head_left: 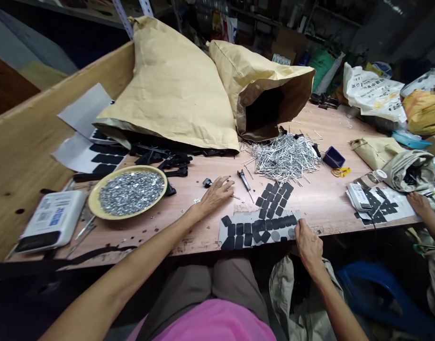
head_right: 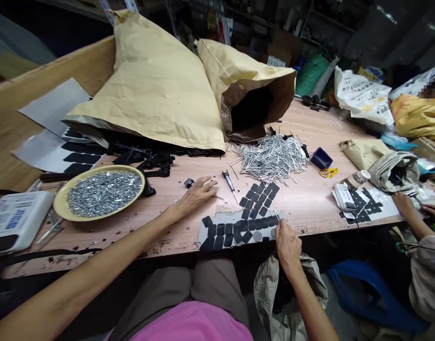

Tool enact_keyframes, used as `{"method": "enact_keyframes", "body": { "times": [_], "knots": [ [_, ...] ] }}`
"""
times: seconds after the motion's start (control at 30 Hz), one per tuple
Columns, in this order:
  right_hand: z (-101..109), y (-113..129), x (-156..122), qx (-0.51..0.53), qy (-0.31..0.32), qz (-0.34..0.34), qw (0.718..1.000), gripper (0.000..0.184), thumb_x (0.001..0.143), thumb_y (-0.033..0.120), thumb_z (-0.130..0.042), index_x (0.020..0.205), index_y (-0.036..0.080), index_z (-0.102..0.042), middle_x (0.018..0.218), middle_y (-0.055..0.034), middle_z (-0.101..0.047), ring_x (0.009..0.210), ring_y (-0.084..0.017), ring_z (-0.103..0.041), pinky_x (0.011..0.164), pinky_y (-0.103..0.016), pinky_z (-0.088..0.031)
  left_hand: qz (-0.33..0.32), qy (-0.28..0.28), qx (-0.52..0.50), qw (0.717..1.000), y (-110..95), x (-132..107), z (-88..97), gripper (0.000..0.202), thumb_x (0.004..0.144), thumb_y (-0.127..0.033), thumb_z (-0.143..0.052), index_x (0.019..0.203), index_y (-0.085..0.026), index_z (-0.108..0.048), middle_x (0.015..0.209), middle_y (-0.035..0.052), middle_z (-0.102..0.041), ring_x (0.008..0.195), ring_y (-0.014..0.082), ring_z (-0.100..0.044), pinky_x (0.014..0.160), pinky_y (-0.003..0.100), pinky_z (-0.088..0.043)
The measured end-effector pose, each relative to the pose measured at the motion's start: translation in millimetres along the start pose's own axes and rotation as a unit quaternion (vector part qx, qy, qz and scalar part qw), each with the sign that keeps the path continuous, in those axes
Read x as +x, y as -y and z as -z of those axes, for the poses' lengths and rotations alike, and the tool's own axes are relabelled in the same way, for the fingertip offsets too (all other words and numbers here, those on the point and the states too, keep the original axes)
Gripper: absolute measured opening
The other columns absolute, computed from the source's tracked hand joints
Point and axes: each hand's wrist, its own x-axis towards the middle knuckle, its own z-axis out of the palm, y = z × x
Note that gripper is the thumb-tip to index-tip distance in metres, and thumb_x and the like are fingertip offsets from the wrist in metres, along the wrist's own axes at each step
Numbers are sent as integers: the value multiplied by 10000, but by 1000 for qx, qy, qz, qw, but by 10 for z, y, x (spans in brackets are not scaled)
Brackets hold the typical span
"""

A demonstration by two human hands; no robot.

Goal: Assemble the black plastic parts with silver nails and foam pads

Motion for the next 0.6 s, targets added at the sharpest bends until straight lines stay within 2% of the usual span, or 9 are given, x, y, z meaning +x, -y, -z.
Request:
{"method": "enact_keyframes", "body": {
  "times": [0.1,0.2,0.27,0.33,0.43,0.5,0.6],
  "knots": [
    [50,15,236,-3,-19,-4,1000,289,922,290,-388,1118,222,-590,734,-48,-674,492,-130,-566,477,-234,-239,-19,-47,-22,998,-71,55,29,175,860,-112,-454,864,-206,-601,1138,85,-614,1184,258,-452,966,471,-422],
    [112,76,464,-1,-13,4,1000,276,937,294,-363,966,171,-609,727,-59,-665,501,-128,-560,478,-241,-217,-32,-98,-43,994,-227,141,145,182,881,-124,-428,893,-215,-585,1078,57,-639,1157,231,-473,993,465,-401],
    [133,96,555,5,-2,28,1000,268,943,284,-359,911,158,-593,735,-62,-661,516,-123,-557,479,-247,-201,-37,-127,-55,990,-353,189,262,203,890,-108,-400,899,-213,-574,967,40,-658,1077,201,-522,1002,450,-395],
    [136,80,589,11,3,61,998,244,943,275,-361,926,169,-581,789,-59,-666,536,-119,-556,480,-251,-192,-28,-145,-66,987,-486,218,389,218,897,-97,-372,902,-204,-563,845,29,-649,919,167,-572,972,424,-418],
    [139,2,617,-3,6,80,997,251,947,288,-342,959,196,-574,872,-52,-666,554,-119,-560,479,-253,-186,5,-164,-77,983,-703,238,550,181,905,-121,-374,921,-189,-541,760,20,-615,695,129,-566,771,302,-502],
    [155,-58,690,-29,18,74,997,272,953,311,-317,986,207,-566,898,-49,-664,569,-128,-574,480,-250,-191,34,-183,-90,978,-860,252,624,146,909,-138,-386,924,-173,-526,714,16,-590,619,117,-553,593,219,-476],
    [178,-112,873,-75,42,87,993,319,968,316,-250,1055,205,-536,938,-76,-656,637,-159,-615,495,-241,-231,58,-196,-113,972,-1075,267,688,130,910,-143,-392,904,-168,-519,659,-4,-565,565,102,-552,534,188,-440]
  ]
}}
